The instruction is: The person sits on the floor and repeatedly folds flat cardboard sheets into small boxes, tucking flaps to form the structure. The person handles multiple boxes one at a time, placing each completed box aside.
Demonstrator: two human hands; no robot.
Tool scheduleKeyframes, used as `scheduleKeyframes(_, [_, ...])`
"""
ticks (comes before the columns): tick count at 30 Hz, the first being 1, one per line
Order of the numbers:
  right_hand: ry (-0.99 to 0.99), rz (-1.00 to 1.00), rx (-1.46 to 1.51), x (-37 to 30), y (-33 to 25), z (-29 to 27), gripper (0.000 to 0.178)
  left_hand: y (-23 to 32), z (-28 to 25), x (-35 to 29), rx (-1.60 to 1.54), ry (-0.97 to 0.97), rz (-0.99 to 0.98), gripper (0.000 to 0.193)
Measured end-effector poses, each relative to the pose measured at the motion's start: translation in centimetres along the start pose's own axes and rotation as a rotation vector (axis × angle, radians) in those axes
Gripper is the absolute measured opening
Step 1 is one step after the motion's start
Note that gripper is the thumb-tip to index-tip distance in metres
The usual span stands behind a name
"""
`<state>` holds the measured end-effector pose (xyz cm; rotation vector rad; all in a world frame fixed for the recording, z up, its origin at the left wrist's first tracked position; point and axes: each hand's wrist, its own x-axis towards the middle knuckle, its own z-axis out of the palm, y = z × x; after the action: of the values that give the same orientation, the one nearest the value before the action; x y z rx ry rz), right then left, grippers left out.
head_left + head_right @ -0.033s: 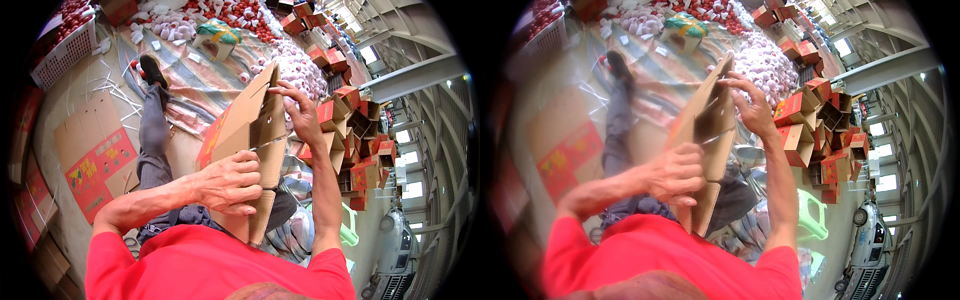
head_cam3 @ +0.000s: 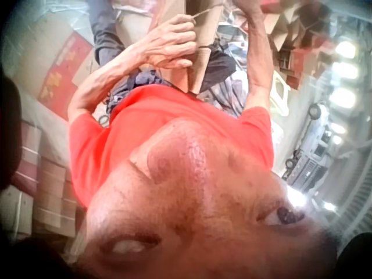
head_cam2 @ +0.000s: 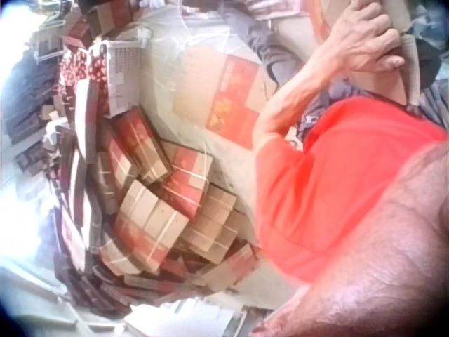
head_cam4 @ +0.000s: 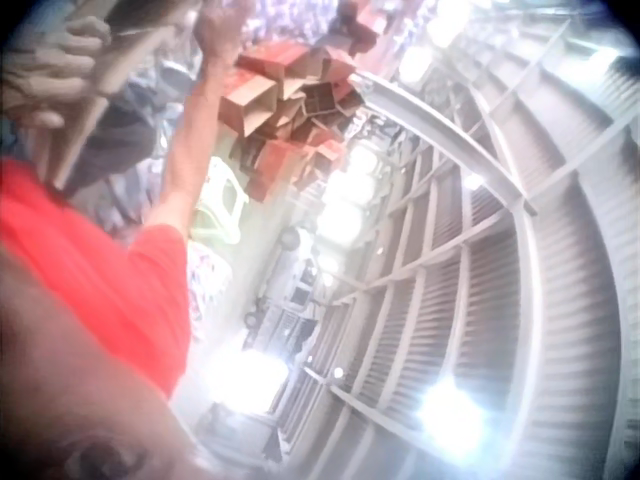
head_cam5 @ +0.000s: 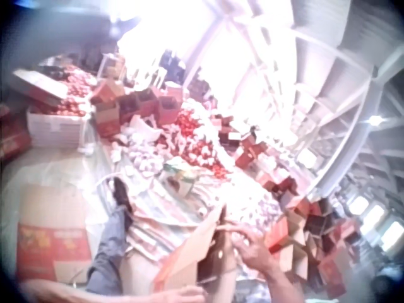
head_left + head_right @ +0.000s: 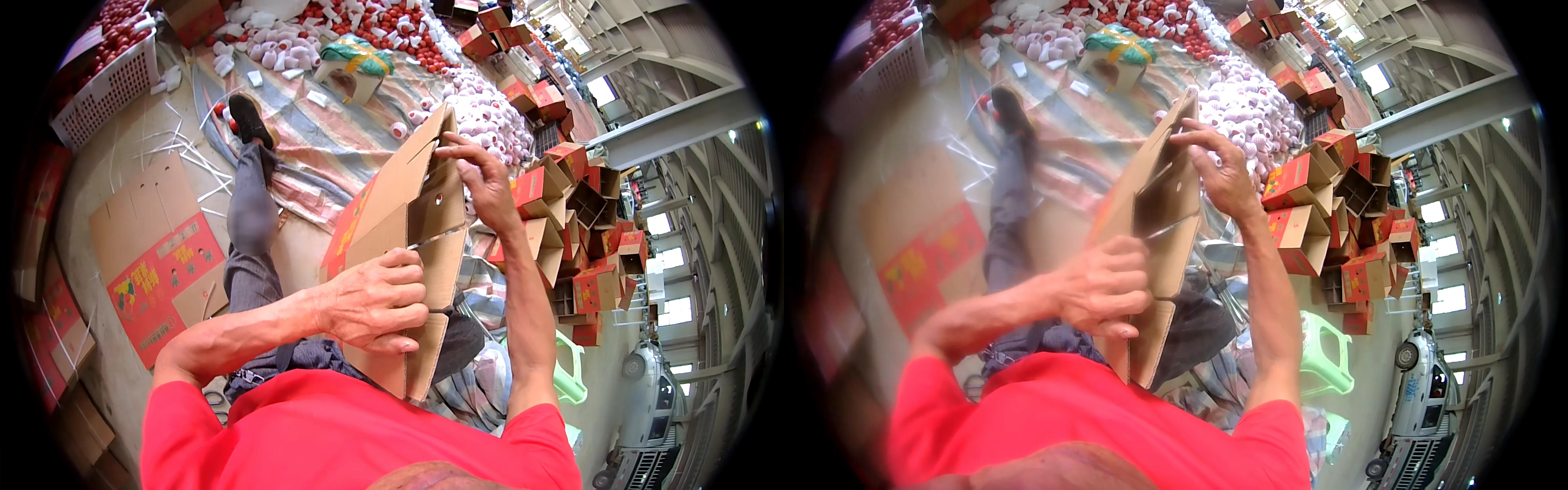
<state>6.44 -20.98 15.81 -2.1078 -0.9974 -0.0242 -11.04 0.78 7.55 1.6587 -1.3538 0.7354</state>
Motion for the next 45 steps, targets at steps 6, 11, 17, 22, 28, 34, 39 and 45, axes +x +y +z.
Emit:
scheduleKeyframes(6, [0.065,-0.201,-0.137,1.8,4.4,1.1,0.04,-0.2,-0.6,-1.3,0.065,0.039,-0.042,0.041])
scheduleKeyframes(11, [0.18,-0.153,0.055,-0.7,6.2,1.4,0.06,-1.3,-1.6,-1.6,0.12,0.136,-0.001,0.051])
scheduleKeyframes(17, [0.205,0.053,0.224,-5.7,4.0,-2.5,0.078,-5.2,-6.2,-1.3,0.182,0.295,-0.007,0.055])
scheduleKeyframes(22, [-0.063,0.011,-0.062,-6.5,-0.5,0.3,0.077,-6.4,-5.7,-0.1,0.109,0.106,-0.104,0.043])
scheduleKeyframes(28, [-0.232,-0.17,-0.044,-4.3,-0.5,2.8,0.045,-8.1,-3.4,2.2,0.153,-0.04,-0.195,0.023])
scheduleKeyframes(34, [-0.245,0.306,0.374,-10.0,4.5,10.6,0.03,-8.7,-1.9,3.4,0.198,-0.12,-0.247,0.027])
scheduleKeyframes(39, [-0.311,0.065,0.172,-11.6,9.7,13.3,0.044,-9.4,4.4,-0.2,0.364,-0.062,-0.274,0.034])
scheduleKeyframes(45, [-0.285,-0.042,-0.177,-9.9,7.3,8.9,0.034,-6.8,7.2,-2.5,0.087,-0.48,-0.442,0.029])
